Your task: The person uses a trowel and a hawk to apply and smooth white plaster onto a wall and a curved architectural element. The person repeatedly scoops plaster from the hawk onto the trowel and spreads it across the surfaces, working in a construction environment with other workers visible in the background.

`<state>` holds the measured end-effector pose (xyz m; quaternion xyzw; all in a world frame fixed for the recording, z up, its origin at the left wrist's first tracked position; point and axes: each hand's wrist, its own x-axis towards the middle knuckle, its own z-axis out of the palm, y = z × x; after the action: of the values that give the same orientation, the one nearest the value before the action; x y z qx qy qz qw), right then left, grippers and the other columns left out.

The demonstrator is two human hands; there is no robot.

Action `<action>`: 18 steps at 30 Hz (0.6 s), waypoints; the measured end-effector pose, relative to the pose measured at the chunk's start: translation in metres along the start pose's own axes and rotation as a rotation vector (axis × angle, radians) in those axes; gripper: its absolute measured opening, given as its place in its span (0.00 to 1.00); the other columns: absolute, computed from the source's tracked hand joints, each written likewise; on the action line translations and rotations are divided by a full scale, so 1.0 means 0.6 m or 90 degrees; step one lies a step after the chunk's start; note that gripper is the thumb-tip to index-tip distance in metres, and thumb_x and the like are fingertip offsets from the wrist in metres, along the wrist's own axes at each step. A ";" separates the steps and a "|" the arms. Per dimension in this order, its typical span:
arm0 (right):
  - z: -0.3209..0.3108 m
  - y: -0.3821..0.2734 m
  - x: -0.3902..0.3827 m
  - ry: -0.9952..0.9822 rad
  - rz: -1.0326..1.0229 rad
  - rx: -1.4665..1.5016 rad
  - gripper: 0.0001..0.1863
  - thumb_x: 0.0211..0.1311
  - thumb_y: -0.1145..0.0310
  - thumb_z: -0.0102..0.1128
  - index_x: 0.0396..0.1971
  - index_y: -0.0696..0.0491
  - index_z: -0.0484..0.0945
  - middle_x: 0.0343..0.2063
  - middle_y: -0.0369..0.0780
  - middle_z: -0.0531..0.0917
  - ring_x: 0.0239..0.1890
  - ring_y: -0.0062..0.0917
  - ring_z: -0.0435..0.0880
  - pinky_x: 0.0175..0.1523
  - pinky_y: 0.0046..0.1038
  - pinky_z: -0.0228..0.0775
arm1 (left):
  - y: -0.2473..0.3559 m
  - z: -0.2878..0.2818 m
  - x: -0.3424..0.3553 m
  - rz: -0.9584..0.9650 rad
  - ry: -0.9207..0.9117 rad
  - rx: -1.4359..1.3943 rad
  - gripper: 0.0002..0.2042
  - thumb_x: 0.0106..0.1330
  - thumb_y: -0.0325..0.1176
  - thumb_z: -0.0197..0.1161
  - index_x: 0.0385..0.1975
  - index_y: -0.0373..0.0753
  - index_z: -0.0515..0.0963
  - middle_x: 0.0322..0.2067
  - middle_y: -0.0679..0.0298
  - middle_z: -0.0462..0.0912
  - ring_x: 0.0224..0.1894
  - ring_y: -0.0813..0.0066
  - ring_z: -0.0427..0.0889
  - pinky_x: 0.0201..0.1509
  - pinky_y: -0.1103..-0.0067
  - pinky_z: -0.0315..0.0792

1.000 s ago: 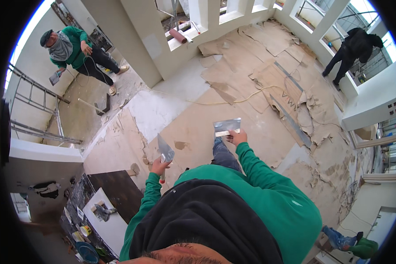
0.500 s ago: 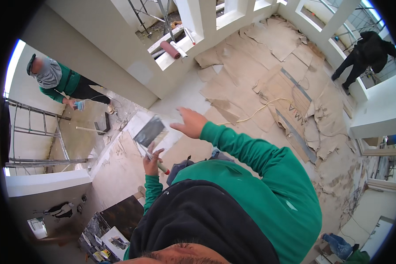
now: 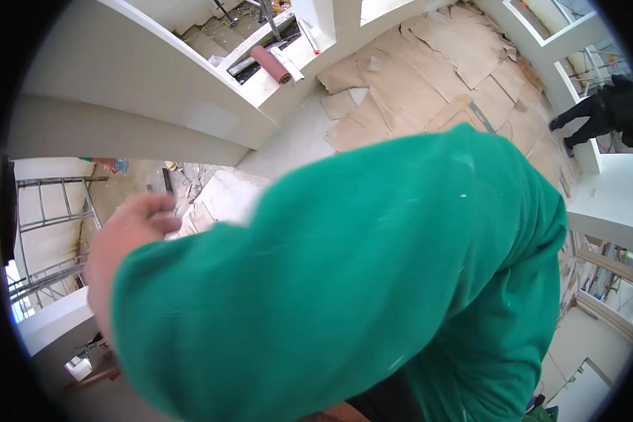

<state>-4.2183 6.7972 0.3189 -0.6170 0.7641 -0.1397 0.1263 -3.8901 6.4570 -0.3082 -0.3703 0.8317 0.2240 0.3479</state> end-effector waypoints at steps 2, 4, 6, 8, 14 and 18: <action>0.013 0.085 -0.021 0.047 0.037 0.022 0.13 0.58 0.60 0.59 0.34 0.54 0.81 0.28 0.43 0.83 0.33 0.33 0.83 0.39 0.35 0.72 | 0.073 -0.051 -0.018 0.004 0.016 -0.020 0.20 0.62 0.39 0.63 0.48 0.30 0.76 0.39 0.58 0.86 0.35 0.73 0.85 0.31 0.82 0.77; 0.072 0.179 -0.063 0.222 0.104 0.138 0.13 0.60 0.61 0.58 0.38 0.53 0.81 0.31 0.42 0.84 0.34 0.33 0.84 0.40 0.34 0.73 | 0.218 -0.134 0.006 0.063 0.012 -0.020 0.21 0.62 0.40 0.62 0.48 0.30 0.76 0.39 0.58 0.86 0.37 0.72 0.86 0.32 0.82 0.77; 0.147 0.310 -0.077 0.346 0.148 0.512 0.16 0.64 0.56 0.57 0.38 0.54 0.80 0.30 0.43 0.83 0.35 0.39 0.82 0.42 0.36 0.72 | 0.347 -0.204 0.022 0.099 0.021 -0.083 0.22 0.62 0.41 0.62 0.48 0.30 0.76 0.39 0.58 0.86 0.38 0.72 0.86 0.33 0.81 0.78; 0.277 0.417 -0.084 0.470 0.421 0.542 0.17 0.65 0.56 0.56 0.40 0.55 0.79 0.35 0.45 0.84 0.39 0.40 0.82 0.43 0.38 0.72 | 0.429 -0.223 0.094 0.188 0.019 -0.299 0.19 0.60 0.37 0.65 0.44 0.28 0.76 0.33 0.57 0.86 0.33 0.70 0.88 0.24 0.81 0.77; 0.628 0.603 -0.106 0.249 0.523 0.637 0.26 0.56 0.50 0.64 0.48 0.55 0.77 0.38 0.47 0.84 0.42 0.40 0.83 0.48 0.36 0.73 | 0.790 -0.297 0.058 0.419 -0.058 -0.376 0.18 0.59 0.34 0.67 0.44 0.28 0.77 0.35 0.56 0.85 0.34 0.71 0.86 0.27 0.79 0.78; 0.629 0.674 -0.138 0.196 0.441 0.694 0.35 0.51 0.49 0.68 0.55 0.56 0.71 0.36 0.46 0.85 0.42 0.37 0.84 0.49 0.36 0.73 | 1.038 -0.238 0.081 0.475 -0.110 -0.396 0.20 0.62 0.36 0.66 0.47 0.27 0.75 0.39 0.55 0.84 0.37 0.73 0.83 0.38 0.78 0.79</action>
<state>-4.4305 6.9374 -0.1795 -0.1562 0.7474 -0.5444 0.3473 -4.4531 6.7339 -0.1790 -0.1136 0.7694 0.6009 0.1845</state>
